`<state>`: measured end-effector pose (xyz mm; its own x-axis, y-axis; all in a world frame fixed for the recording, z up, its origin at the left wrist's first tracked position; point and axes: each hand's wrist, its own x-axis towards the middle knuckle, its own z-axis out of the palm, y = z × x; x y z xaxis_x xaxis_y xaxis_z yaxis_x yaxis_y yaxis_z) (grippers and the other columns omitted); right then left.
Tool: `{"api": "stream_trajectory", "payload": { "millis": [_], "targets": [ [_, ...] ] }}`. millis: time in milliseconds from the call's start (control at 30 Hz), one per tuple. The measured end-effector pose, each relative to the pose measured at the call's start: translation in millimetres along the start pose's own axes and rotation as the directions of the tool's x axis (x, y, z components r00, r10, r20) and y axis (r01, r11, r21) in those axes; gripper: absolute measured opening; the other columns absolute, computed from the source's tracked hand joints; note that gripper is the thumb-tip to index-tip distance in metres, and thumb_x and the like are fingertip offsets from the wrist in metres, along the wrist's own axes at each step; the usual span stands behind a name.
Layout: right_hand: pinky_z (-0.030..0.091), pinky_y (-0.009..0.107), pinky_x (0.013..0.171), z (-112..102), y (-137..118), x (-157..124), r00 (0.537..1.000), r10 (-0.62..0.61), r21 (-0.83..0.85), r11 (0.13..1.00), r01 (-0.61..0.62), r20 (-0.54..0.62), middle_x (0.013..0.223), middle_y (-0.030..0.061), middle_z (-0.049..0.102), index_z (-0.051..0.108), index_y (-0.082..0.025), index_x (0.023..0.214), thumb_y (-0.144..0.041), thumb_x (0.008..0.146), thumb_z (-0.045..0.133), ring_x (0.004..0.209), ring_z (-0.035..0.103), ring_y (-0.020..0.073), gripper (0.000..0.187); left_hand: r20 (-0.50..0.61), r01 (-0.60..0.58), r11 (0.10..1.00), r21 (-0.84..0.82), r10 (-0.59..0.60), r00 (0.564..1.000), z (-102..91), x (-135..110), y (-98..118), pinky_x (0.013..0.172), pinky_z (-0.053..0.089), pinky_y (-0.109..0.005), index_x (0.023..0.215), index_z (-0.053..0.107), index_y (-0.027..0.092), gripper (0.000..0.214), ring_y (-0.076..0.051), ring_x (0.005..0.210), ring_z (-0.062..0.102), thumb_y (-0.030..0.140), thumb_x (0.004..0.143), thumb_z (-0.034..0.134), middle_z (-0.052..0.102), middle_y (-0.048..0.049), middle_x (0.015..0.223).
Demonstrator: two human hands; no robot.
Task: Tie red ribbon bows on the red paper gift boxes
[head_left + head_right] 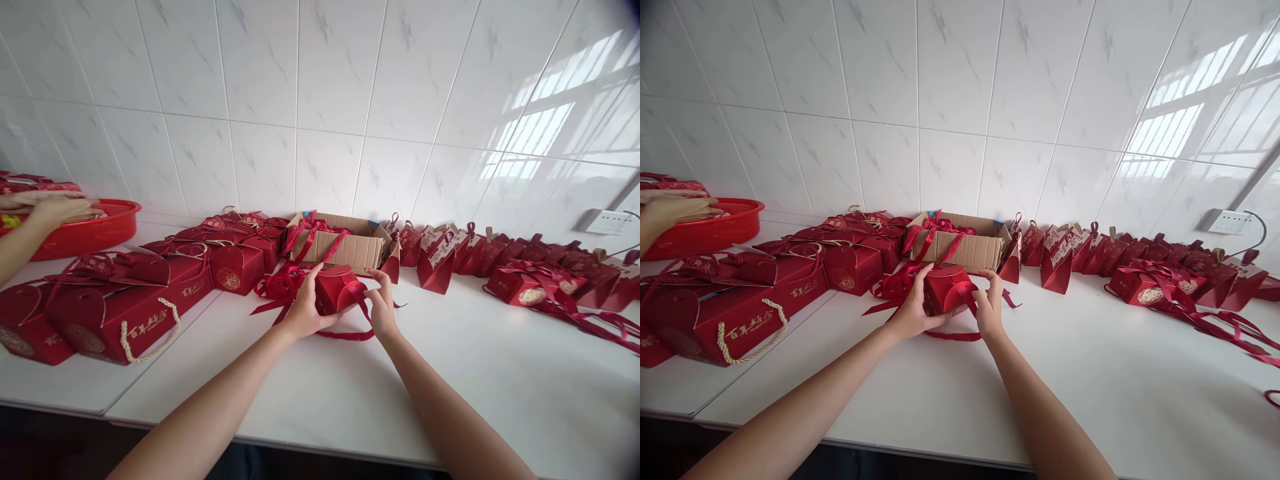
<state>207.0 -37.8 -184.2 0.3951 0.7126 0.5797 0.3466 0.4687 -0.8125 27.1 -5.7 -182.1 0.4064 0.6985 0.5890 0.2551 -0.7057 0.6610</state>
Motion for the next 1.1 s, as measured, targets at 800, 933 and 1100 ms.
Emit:
{"api": "stream_trajectory", "payload": {
  "millis": [800, 933, 1100],
  "targets": [
    [0.037, 0.029, 0.072, 0, 4, 5, 0.829, 0.377, 0.134, 0.875, -0.465, 0.414, 0.071, 0.002, 0.062, 0.058, -0.018, 0.071, -0.052, 0.075, 0.059, 0.072, 0.055, 0.0167, 0.034, -0.184, 0.145, 0.984, -0.098, -0.162, 0.97, -4.2, 8, -17, 0.106, 0.035, -0.048, 0.135, 0.024, 0.027, 0.089, -0.028, 0.129, 0.04, 0.033, 0.064, 0.077, 0.036, -0.0118, 0.138],
    [0.037, 0.029, 0.071, 1, 4, 5, 0.844, 0.358, 0.165, 0.877, -0.45, 0.399, 0.069, 0.0009, 0.059, 0.058, -0.019, 0.068, -0.05, 0.074, 0.061, 0.07, 0.053, 0.0162, 0.032, -0.177, 0.124, 0.99, -0.061, -0.133, 0.975, -4.0, 7, -14, 0.105, 0.035, -0.048, 0.134, 0.026, 0.027, 0.088, -0.028, 0.128, 0.04, 0.036, 0.064, 0.077, 0.038, -0.0111, 0.137],
    [0.036, 0.03, 0.071, 1, 4, 5, 0.863, 0.345, 0.182, 0.884, -0.431, 0.37, 0.064, 0.0, 0.057, 0.058, -0.02, 0.064, -0.048, 0.073, 0.062, 0.067, 0.05, 0.0161, 0.03, -0.182, 0.089, 0.996, 0.018, -0.084, 0.98, -4.1, 6, -10, 0.105, 0.036, -0.047, 0.134, 0.026, 0.026, 0.088, -0.029, 0.127, 0.04, 0.038, 0.063, 0.077, 0.039, -0.0112, 0.136]
  ]
}}
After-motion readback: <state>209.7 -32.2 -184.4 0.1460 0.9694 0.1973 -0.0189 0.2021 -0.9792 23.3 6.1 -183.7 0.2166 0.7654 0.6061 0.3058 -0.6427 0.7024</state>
